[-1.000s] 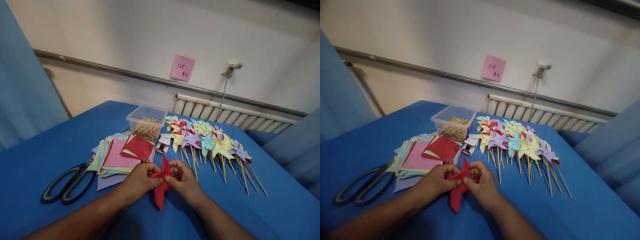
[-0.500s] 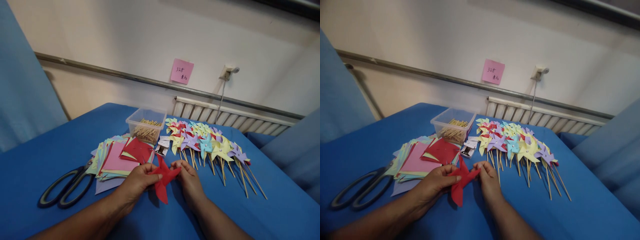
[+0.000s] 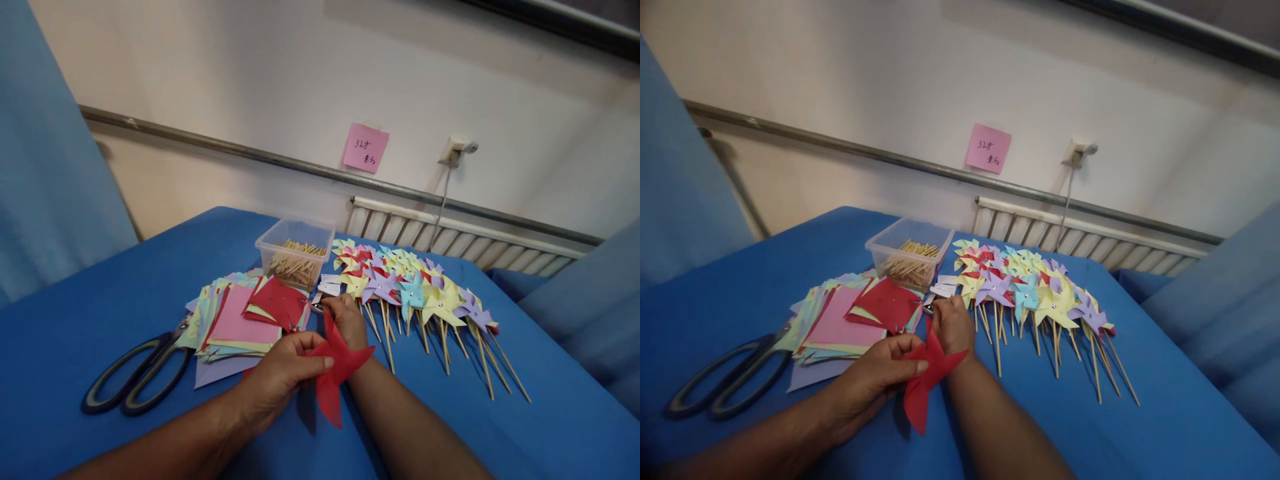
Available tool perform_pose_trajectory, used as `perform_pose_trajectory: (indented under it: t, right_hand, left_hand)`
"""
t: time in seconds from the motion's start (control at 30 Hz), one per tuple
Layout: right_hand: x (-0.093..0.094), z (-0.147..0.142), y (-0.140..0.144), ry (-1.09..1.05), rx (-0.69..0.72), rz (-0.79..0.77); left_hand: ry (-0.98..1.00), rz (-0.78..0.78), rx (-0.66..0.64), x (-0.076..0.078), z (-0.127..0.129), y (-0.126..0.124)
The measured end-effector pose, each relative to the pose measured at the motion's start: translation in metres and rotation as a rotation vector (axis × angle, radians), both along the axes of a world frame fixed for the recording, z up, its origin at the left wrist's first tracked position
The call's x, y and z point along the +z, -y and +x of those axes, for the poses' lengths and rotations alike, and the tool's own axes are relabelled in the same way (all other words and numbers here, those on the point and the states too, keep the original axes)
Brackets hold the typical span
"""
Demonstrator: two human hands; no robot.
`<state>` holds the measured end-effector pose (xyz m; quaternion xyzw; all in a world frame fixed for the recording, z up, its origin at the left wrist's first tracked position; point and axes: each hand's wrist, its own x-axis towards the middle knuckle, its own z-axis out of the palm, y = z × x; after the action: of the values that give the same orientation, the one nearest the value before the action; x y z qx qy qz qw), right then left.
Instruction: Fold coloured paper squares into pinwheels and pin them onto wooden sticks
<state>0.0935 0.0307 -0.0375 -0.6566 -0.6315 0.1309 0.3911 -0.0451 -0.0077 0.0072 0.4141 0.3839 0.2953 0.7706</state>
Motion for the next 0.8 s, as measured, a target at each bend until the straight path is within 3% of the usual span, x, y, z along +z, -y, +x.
perform_pose_trajectory:
  t: [0.1, 0.33, 0.67, 0.8]
  right_hand:
    - [0.006, -0.002, -0.008, 0.184, -0.034, -0.092]
    - [0.013, 0.002, -0.006, 0.278, -0.017, -0.129]
    - [0.000, 0.016, 0.000, 0.259, 0.130, -0.126]
    - [0.003, 0.017, 0.005, 0.208, 0.117, -0.117]
  left_hand:
    - [-0.002, -0.006, 0.007, -0.002, -0.002, -0.001]
    - [-0.016, 0.006, 0.009, -0.003, -0.002, 0.002]
    - [-0.010, 0.062, -0.010, -0.009, -0.002, 0.002]
    - [-0.034, 0.072, 0.006, -0.013, 0.001, 0.007]
